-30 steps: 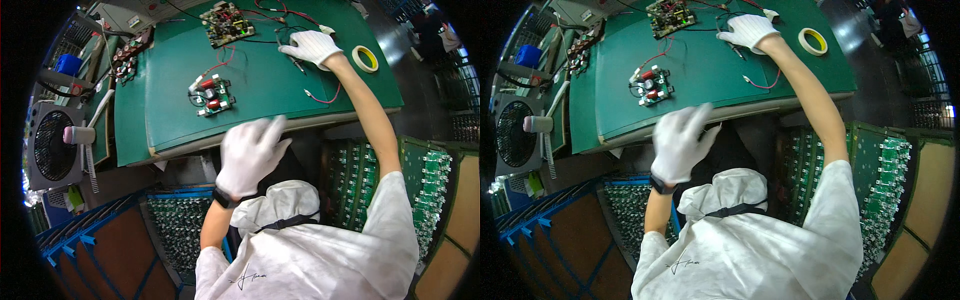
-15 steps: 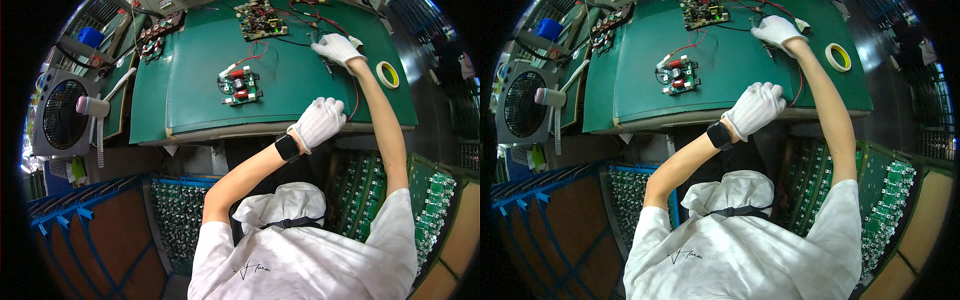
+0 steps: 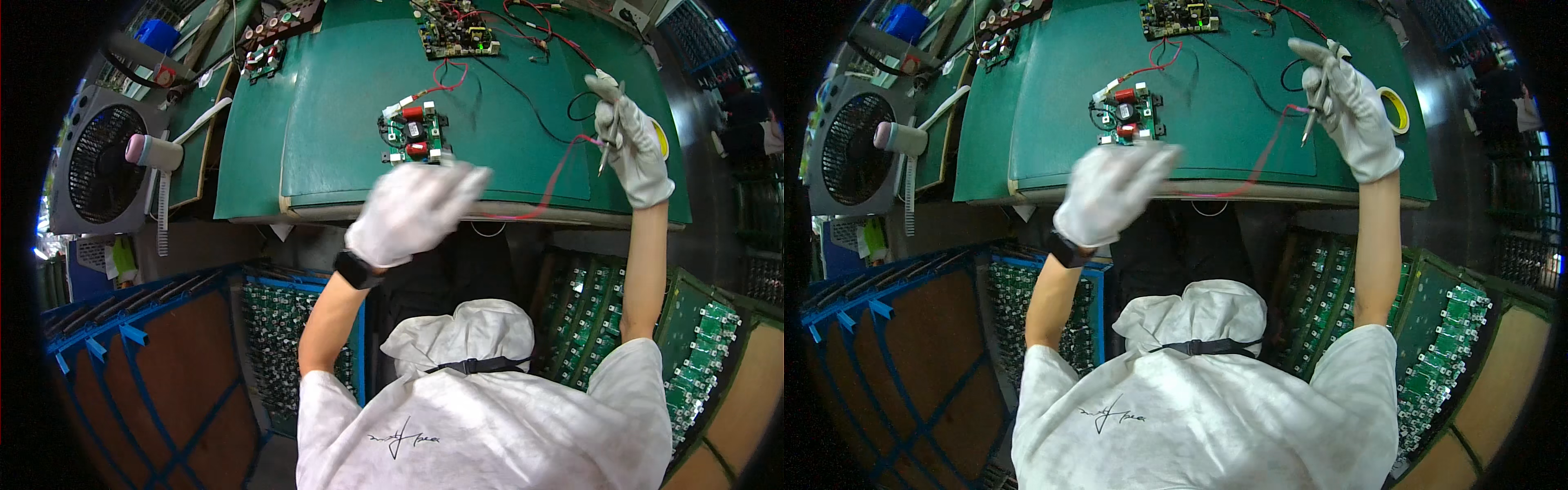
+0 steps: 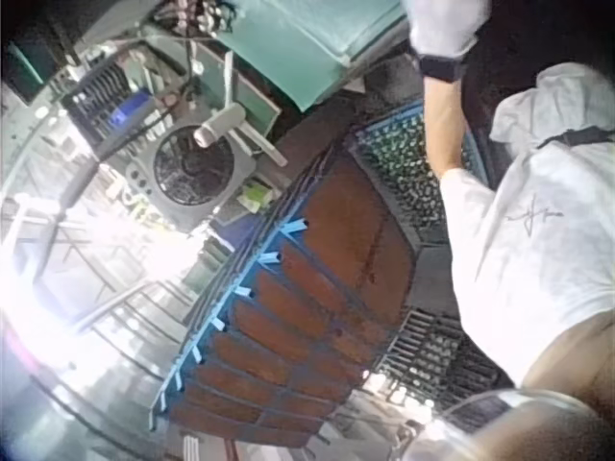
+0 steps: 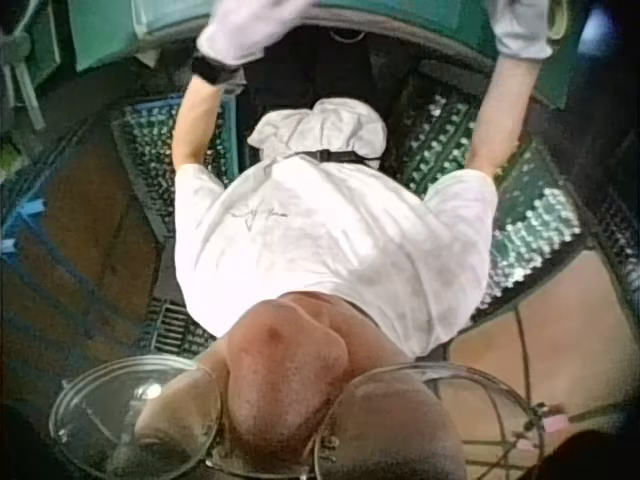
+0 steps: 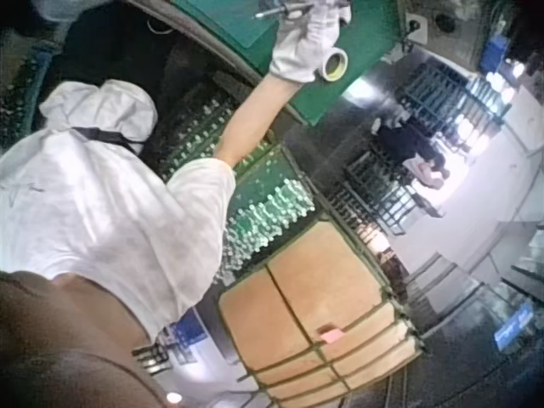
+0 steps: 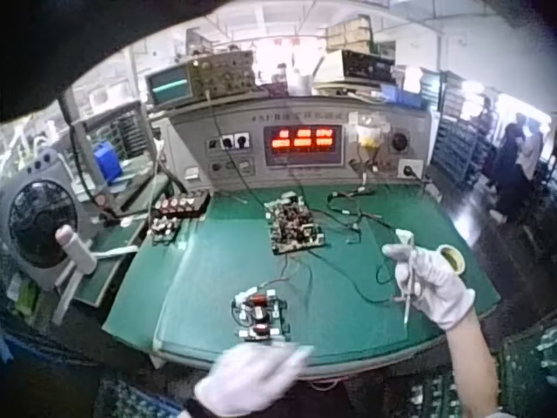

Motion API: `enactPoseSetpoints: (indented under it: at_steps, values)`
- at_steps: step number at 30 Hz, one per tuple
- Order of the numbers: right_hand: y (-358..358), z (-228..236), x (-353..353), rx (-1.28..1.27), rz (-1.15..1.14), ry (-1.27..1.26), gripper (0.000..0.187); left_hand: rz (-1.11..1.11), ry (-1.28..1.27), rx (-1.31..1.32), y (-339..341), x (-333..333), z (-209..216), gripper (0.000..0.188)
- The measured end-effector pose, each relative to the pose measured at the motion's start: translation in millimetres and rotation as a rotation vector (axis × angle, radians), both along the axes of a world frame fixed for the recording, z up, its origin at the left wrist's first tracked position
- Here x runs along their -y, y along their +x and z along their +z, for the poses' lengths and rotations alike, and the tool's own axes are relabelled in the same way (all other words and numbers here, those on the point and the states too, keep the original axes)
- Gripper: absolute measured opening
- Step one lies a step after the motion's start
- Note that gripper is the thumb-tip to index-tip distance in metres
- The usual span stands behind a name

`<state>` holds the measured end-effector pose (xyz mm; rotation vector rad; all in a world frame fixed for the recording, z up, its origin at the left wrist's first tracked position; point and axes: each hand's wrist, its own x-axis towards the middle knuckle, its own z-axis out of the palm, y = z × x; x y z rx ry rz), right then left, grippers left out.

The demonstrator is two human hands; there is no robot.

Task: The operator is testing and connecting wires to electronic circuit boards at a designated workstation.

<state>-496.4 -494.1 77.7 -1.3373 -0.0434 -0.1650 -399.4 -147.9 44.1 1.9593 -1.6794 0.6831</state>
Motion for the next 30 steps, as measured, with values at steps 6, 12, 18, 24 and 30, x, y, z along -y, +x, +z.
enactPoseSetpoints:
  at_steps: [6, 12, 18, 24, 30]
  values:
    - [-16.6, -26.3, -55.8, 0.068, -0.055, 0.214, 0.038, 0.427, -0.628, -0.2, 28.7, -53.4, -32.9, 0.028]
    - [33.6, -47.1, -101.0, 0.04, -0.149, 0.202, 0.037, 0.391, -0.427, -0.833, 71.2, -62.7, -69.6, 0.021]
    - [70.6, -62.4, -81.1, 0.066, -0.149, 0.127, 0.034, 0.247, -0.366, -1.099, 86.7, -40.9, -70.4, 0.024]
    - [84.4, -61.5, -82.8, 0.051, -0.107, -0.153, 0.036, 0.287, -0.211, -1.033, 87.8, -39.9, -64.8, 0.023]
    - [95.4, -72.4, -87.9, 0.075, -0.114, -0.203, 0.028, 0.336, -0.199, -0.741, 84.3, -30.5, -64.7, 0.023]
